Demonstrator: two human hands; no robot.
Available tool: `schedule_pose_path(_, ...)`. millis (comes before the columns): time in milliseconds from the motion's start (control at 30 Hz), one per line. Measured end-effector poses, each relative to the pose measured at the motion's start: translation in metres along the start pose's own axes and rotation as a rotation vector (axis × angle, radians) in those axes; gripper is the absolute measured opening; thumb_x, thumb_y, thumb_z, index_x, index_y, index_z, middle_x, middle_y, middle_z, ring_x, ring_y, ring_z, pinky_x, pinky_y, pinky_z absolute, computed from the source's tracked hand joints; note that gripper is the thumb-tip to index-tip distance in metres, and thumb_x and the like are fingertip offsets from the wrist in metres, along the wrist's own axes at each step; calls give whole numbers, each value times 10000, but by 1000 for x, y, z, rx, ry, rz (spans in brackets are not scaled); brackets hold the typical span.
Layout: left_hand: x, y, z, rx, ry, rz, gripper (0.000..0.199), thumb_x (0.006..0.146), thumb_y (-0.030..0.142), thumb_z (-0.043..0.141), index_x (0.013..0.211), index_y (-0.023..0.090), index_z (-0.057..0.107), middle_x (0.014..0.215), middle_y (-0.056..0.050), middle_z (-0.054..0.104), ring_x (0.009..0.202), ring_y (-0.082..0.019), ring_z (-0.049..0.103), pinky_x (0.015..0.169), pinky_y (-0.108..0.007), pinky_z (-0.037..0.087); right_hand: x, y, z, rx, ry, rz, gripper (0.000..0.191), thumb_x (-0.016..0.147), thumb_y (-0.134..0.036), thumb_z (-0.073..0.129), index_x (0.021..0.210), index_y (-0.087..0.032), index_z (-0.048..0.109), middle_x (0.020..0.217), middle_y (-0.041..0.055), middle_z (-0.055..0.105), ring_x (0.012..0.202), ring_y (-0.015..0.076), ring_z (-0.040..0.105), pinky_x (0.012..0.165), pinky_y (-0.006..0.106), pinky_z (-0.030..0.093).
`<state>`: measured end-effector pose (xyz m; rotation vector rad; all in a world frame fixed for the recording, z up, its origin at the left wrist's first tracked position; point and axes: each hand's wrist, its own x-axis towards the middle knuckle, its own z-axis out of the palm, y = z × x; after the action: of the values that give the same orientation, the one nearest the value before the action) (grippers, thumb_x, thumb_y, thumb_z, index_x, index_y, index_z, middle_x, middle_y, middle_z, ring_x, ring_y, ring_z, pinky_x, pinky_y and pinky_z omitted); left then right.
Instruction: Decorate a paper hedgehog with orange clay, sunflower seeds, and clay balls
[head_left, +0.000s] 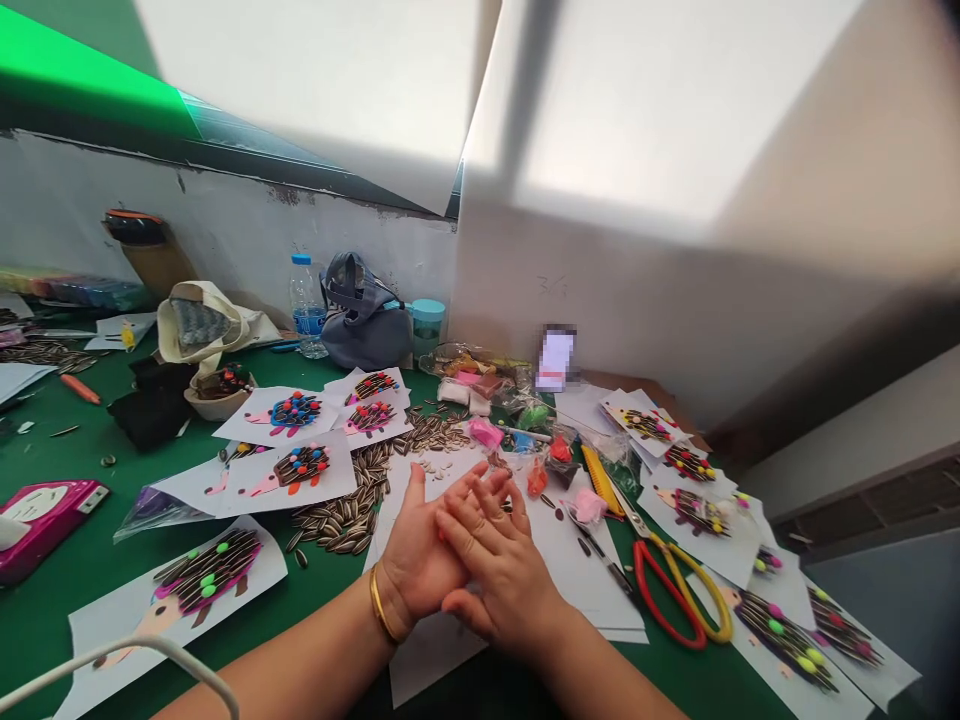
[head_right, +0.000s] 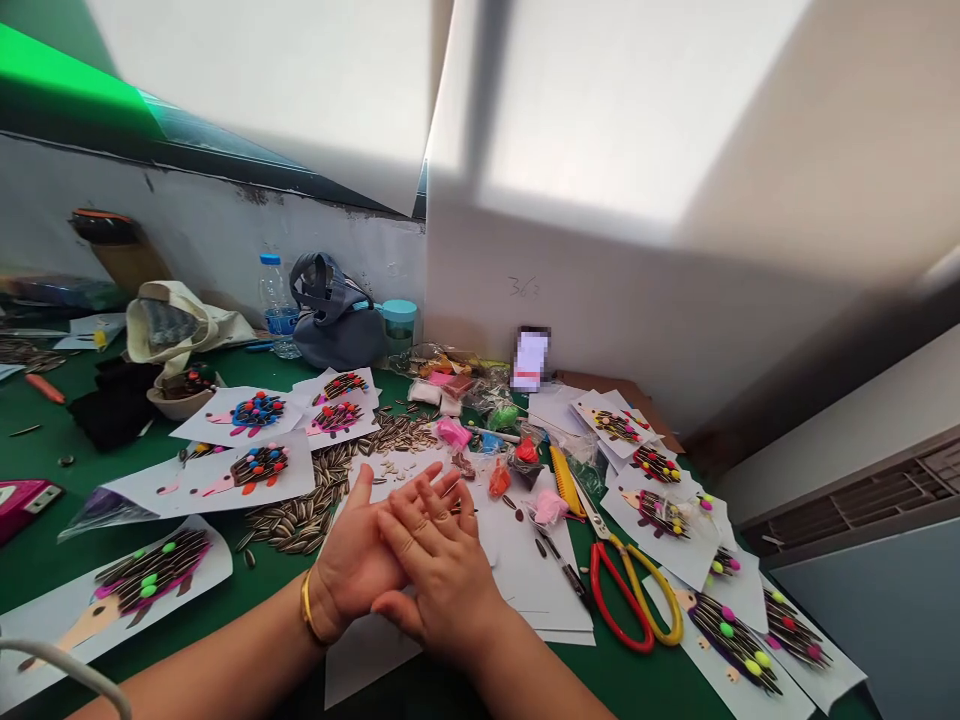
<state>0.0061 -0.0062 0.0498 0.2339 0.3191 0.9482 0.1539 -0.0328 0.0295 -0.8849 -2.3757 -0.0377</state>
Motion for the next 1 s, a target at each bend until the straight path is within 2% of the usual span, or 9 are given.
schedule_pose_path(67, 0, 1, 0, -30, -28, -9, 743, 840, 750, 346, 1279, 185, 548, 1410, -133, 511, 1323, -286, 453, 1104, -458, 351, 0, 2, 0, 13, 38, 29, 588, 962, -596, 284, 1400, -255, 477, 1464, 29, 466, 1441, 309, 237, 1179, 576, 19)
schedule_pose_path(167, 0, 3, -2, -95, -31, 28, 744, 848, 740, 349, 1305, 178, 522, 1445, -122, 476, 1335, -248, 441, 1121, -387, 336, -1, 3, -1, 62, 46, -20, 531, 966, -581, 282, 1346, -306, 531, 1455, -10, 479, 1441, 306, 237, 1176, 584, 35)
schedule_pose_path(267, 0, 0, -4, -97, -9, -17, 763, 832, 757, 354, 1313, 187, 513, 1434, -127, 486, 1314, -280, 461, 1101, -432, 354, -1, 2, 2, 60, 8, -20, 602, 939, -630, 314, 1399, -276, 475, 1482, 13, 443, 1442, 315, 229, 1182, 564, 51)
schedule_pose_path(367, 0, -8, -5, -25, -22, -74, 761, 826, 770, 338, 1308, 208, 516, 1368, -129, 544, 1261, -301, 509, 1054, -460, 388, -1, 1, 6, 39, 23, 41, 507, 961, -505, 405, 1397, -256, 475, 1490, 39, 431, 1440, 317, 230, 1174, 571, 82)
schedule_pose_path(500, -3, -13, 1, 56, -60, -122, 727, 840, 755, 325, 1272, 213, 545, 1237, -127, 616, 1144, -283, 582, 973, -425, 438, -2, 1, 5, 96, 129, 108, 279, 918, -255, 547, 1184, -296, 622, 1353, 5, 580, 1399, 286, 321, 1165, 575, 133)
schedule_pose_path(633, -4, -13, 7, 116, -23, -84, 595, 895, 662, 369, 1184, 193, 593, 1105, -103, 640, 986, -227, 615, 867, -355, 471, -3, 5, -1, 199, 282, 210, 163, 861, -171, 600, 988, -268, 632, 1187, 20, 664, 1286, 269, 459, 1141, 584, 210)
schedule_pose_path(767, -2, -16, 5, 427, 84, 53, 370, 879, 513, 568, 955, 160, 648, 934, -54, 622, 831, -146, 576, 765, -265, 455, -5, 16, -6, 219, 384, 298, 120, 836, -148, 626, 903, -246, 610, 1121, 50, 661, 1204, 265, 508, 1082, 556, 327)
schedule_pose_path(867, -1, -17, 2, 745, 113, 116, 267, 798, 399, 712, 852, 147, 644, 840, -23, 600, 757, -122, 535, 697, -242, 428, -7, 22, -8, 194, 406, 287, 164, 836, -143, 639, 954, -256, 622, 1112, 53, 651, 1195, 267, 504, 1070, 561, 341)
schedule_pose_path(1000, 0, -15, -1, 914, 126, 157, 278, 799, 403, 699, 824, 130, 652, 788, -22, 598, 713, -119, 504, 682, -254, 418, -9, 25, -8, 179, 384, 262, 274, 844, -165, 644, 1097, -266, 612, 1142, 63, 644, 1187, 272, 506, 1068, 574, 345)
